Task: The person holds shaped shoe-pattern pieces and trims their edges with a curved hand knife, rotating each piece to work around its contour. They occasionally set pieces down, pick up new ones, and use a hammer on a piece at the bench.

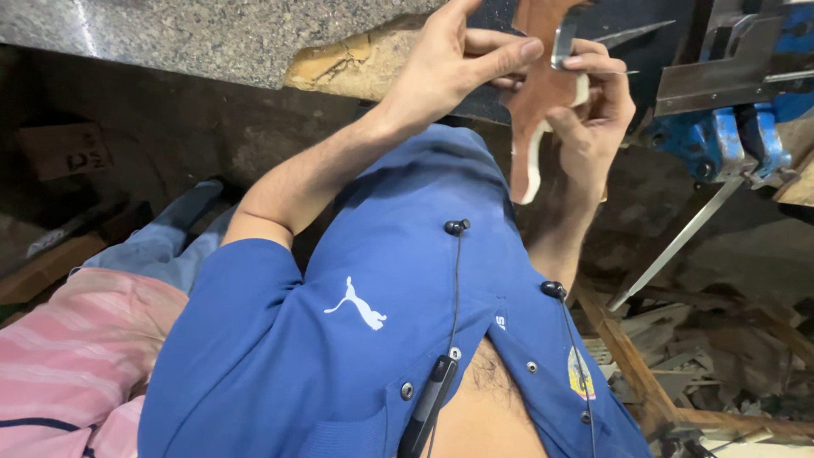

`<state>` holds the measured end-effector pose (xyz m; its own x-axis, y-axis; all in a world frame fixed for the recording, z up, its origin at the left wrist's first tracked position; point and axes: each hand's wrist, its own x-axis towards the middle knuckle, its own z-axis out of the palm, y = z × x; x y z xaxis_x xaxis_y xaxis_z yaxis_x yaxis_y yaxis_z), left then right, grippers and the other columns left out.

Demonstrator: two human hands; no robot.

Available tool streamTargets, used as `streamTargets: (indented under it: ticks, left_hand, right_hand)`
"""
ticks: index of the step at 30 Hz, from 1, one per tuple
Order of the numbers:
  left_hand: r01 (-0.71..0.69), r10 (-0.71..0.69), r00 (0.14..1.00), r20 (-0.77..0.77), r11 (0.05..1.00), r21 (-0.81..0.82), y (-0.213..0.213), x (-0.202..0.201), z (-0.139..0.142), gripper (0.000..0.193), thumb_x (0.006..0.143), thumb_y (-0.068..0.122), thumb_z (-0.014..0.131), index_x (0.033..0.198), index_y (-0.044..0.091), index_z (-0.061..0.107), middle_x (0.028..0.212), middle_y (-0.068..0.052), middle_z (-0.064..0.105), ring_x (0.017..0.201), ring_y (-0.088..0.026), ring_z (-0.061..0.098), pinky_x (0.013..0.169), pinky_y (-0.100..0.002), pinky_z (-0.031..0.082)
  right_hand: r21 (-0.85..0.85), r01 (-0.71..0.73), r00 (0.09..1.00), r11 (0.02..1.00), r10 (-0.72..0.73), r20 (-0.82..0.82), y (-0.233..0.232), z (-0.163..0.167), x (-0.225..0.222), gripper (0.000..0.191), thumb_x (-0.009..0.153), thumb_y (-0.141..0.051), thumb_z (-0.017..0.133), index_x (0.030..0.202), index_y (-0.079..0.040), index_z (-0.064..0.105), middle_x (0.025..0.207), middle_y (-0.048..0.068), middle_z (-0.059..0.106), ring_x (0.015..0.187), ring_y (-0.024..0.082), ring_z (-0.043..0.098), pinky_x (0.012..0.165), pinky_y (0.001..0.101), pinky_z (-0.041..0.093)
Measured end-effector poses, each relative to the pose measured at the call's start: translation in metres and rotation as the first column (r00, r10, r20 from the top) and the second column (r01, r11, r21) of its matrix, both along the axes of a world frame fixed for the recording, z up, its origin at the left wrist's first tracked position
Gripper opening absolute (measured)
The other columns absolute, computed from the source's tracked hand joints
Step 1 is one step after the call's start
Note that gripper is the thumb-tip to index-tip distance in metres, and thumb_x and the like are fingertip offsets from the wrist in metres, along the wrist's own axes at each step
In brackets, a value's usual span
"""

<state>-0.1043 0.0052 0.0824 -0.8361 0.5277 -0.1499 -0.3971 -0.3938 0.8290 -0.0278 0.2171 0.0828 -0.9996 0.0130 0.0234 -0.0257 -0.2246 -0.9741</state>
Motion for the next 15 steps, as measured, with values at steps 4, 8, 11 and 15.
streamTargets:
  ticks: [4, 8, 11, 15]
  left_hand:
    - [-0.044, 0.041, 0.999, 0.034, 0.996, 0.078, 0.000, 0.012, 0.010, 0.059, 0.104, 0.014, 0.077, 0.148, 0.006, 0.039, 0.097, -0.013, 0.077, 0.087, -0.017, 0.076, 0.081, -0.034, 0.067]
    - [0.097, -0.103, 0.994, 0.025, 0.982, 0.165, 0.004, 0.014, 0.009, 0.040, 0.110, 0.013, 0.075, 0.143, 0.000, 0.055, 0.107, -0.012, 0.075, 0.089, -0.018, 0.075, 0.085, -0.034, 0.065]
    - [0.143, -0.131, 0.987, -0.091, 0.980, 0.140, 0.006, 0.009, 0.007, 0.039, 0.110, 0.015, 0.075, 0.143, 0.002, 0.057, 0.118, -0.011, 0.074, 0.102, -0.017, 0.073, 0.093, -0.034, 0.066]
    - [0.258, -0.230, 0.958, -0.171, 0.952, 0.166, 0.004, 0.001, 0.009, 0.055, 0.112, 0.017, 0.080, 0.155, 0.007, 0.047, 0.132, -0.011, 0.072, 0.120, -0.019, 0.075, 0.104, -0.036, 0.065]
  right_hand:
    - [-0.293, -0.014, 1.000, 0.956, 0.021, 0.021, -0.007, 0.005, 0.002, 0.055, 0.087, -0.032, 0.088, 0.127, -0.007, 0.060, 0.131, 0.011, 0.060, 0.108, 0.018, 0.066, 0.091, 0.0311, 0.059]
    - [-0.443, 0.002, 0.995, 0.896, 0.041, 0.087, -0.023, 0.017, 0.014, 0.058, 0.088, -0.036, 0.086, 0.130, -0.006, 0.058, 0.128, 0.011, 0.062, 0.105, 0.019, 0.068, 0.090, 0.0315, 0.060]
    - [-0.499, 0.021, 0.992, 0.867, 0.046, 0.121, -0.036, 0.025, 0.020, 0.061, 0.089, -0.039, 0.085, 0.132, -0.005, 0.056, 0.126, 0.012, 0.063, 0.103, 0.020, 0.068, 0.088, 0.0319, 0.061]
    - [-0.539, 0.048, 0.988, 0.841, 0.041, 0.151, -0.043, 0.028, 0.022, 0.065, 0.090, -0.043, 0.083, 0.134, -0.004, 0.054, 0.123, 0.013, 0.064, 0.100, 0.021, 0.069, 0.087, 0.0323, 0.061]
